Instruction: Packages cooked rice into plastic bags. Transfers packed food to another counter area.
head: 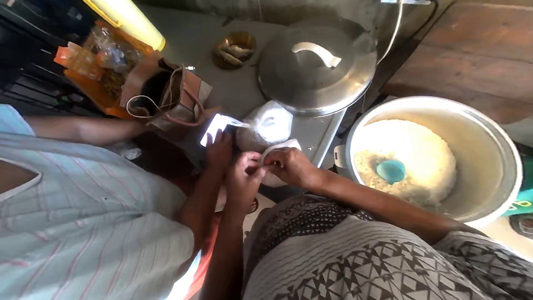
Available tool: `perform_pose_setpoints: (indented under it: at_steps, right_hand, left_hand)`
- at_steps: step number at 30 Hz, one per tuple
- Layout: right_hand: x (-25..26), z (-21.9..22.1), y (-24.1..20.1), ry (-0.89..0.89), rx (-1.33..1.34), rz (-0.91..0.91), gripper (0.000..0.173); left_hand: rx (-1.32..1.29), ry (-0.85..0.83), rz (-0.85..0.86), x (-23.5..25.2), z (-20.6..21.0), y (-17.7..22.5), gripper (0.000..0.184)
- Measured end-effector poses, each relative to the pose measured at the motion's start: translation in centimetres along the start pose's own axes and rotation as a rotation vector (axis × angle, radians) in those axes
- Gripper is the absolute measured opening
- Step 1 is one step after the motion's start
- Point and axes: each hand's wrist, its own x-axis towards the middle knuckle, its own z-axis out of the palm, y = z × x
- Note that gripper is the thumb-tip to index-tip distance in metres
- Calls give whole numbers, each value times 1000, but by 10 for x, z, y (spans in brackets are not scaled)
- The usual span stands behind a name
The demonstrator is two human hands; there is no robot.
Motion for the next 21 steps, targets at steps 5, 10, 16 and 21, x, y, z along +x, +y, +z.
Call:
perform_pose_setpoints:
  at_steps: [5,10,16,21]
  right_hand:
    - [0,-1,-1,-38,-35,-34,17]
    - [-2,-2,2,9,45,10,17]
    - [-3,-4,-1,32,77,98,20]
    - [-5,-3,-7,87,-118,40,44]
  left_hand:
    - [-78,32,-16,5,5,5,30]
    - [18,-112,139,8,1,-21,41]
    - [-45,7,184,14,17,-36,19]
    - [-107,93,231,13,26,-42,16]
